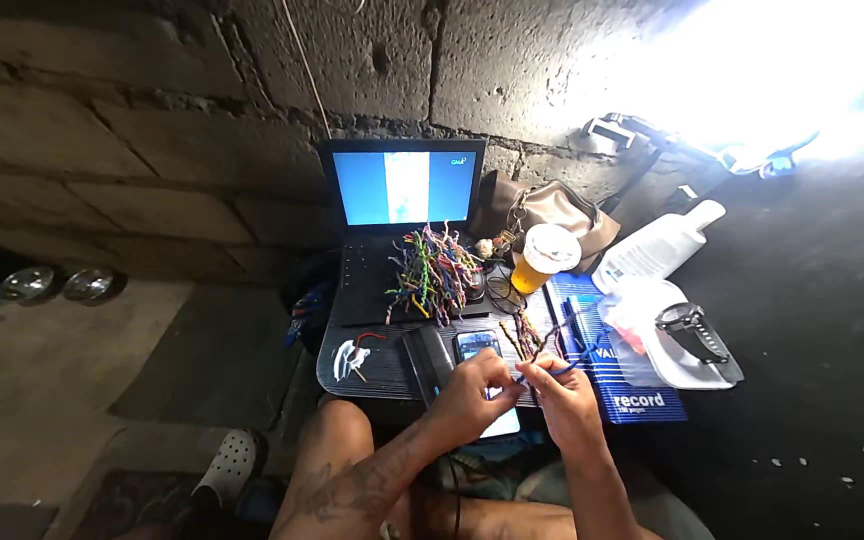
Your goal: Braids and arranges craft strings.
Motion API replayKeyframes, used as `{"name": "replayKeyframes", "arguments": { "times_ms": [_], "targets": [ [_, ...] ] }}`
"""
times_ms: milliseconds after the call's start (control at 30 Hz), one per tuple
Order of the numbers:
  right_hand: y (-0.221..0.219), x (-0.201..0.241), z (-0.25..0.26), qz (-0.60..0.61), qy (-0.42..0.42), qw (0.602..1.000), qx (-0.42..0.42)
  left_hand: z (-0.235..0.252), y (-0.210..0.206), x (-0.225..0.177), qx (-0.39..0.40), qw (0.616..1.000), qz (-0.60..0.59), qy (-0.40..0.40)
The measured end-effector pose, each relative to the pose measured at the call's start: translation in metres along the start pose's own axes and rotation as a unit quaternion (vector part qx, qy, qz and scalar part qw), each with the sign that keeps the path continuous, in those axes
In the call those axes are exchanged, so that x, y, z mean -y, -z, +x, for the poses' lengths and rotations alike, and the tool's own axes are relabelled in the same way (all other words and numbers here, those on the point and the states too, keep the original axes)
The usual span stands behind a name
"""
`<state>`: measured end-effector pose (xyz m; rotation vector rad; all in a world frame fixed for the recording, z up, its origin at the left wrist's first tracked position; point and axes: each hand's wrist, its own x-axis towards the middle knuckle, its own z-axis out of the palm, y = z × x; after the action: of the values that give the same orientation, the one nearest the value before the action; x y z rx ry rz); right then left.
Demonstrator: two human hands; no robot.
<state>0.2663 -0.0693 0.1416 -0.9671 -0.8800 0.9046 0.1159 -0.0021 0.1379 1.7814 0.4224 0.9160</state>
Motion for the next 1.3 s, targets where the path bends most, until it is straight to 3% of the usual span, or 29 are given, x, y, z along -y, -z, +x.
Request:
{"name": "replayKeyframes", "arguments": {
  "times_ms": [33,67,100,167,267,333,533,600,633,700,733,767,833,900,1000,1067,1133,1167,1233,1267,1300],
  "targets": [
    [-0.003,-0.002,0.001,-0.012,0.0,1.0,-0.022,0.0,-0.002,0.0,-0.041,0.991,0.118,-0.049],
    [-0.004,-0.003,0.002,-0.019,-0.003,0.999,-0.033,-0.001,-0.004,0.001,-0.055,0.984,0.159,-0.054],
    [-0.003,-0.003,0.003,-0.022,-0.007,0.999,-0.03,-0.002,-0.003,0.001,-0.044,0.99,0.133,-0.019],
    [0.003,-0.001,0.003,-0.015,-0.017,1.0,0.001,-0.001,0.003,-0.003,0.027,0.991,-0.061,0.117],
    [0.013,0.002,0.003,0.011,-0.034,0.996,0.08,0.004,0.015,-0.002,0.133,0.905,-0.323,0.244],
    [0.016,0.002,0.003,0.016,-0.039,0.991,0.13,0.005,0.017,-0.003,0.148,0.88,-0.359,0.275],
    [0.016,-0.001,0.001,-0.057,0.004,0.988,0.144,0.003,0.015,0.004,0.159,0.876,-0.376,0.257],
    [0.013,-0.002,0.001,-0.081,0.022,0.991,0.107,0.002,0.011,0.001,0.13,0.902,-0.341,0.232],
    [0.011,-0.003,0.001,-0.1,0.027,0.992,0.077,0.003,0.01,-0.001,0.101,0.932,-0.278,0.209],
    [0.006,-0.005,0.001,-0.163,0.028,0.986,0.012,0.002,0.006,-0.003,0.032,0.988,-0.053,0.139],
    [0.004,-0.006,0.001,-0.194,0.023,0.981,-0.011,0.002,0.004,-0.002,0.007,0.993,0.041,0.109],
    [0.002,-0.007,0.002,-0.209,0.017,0.978,-0.023,0.002,0.003,-0.001,-0.001,0.991,0.079,0.106],
    [0.004,-0.005,0.003,-0.17,-0.004,0.985,0.006,0.003,0.005,-0.002,0.025,0.987,-0.005,0.162],
    [0.016,0.001,0.004,-0.053,-0.046,0.991,0.114,0.005,0.011,-0.003,0.07,0.956,-0.182,0.22],
    [0.034,0.001,0.009,0.069,-0.065,0.962,0.254,0.004,0.016,-0.003,0.147,0.875,-0.374,0.27],
    [0.034,-0.001,0.01,0.091,-0.047,0.96,0.261,0.001,0.015,0.001,0.194,0.826,-0.444,0.288],
    [0.029,-0.003,0.007,0.088,-0.013,0.97,0.225,-0.001,0.009,0.005,0.215,0.806,-0.472,0.285],
    [0.025,-0.003,0.005,0.085,-0.002,0.977,0.198,-0.002,0.005,0.005,0.2,0.818,-0.465,0.274],
    [0.014,-0.001,0.001,0.064,-0.004,0.993,0.102,-0.003,-0.001,-0.003,0.105,0.909,-0.342,0.212],
    [0.007,-0.002,0.0,0.049,-0.014,0.998,0.04,-0.003,-0.002,-0.006,0.05,0.967,-0.204,0.145],
    [0.001,-0.003,0.0,0.032,-0.026,0.999,-0.013,-0.003,-0.004,-0.006,-0.009,0.997,-0.031,0.065]
  ]
}}
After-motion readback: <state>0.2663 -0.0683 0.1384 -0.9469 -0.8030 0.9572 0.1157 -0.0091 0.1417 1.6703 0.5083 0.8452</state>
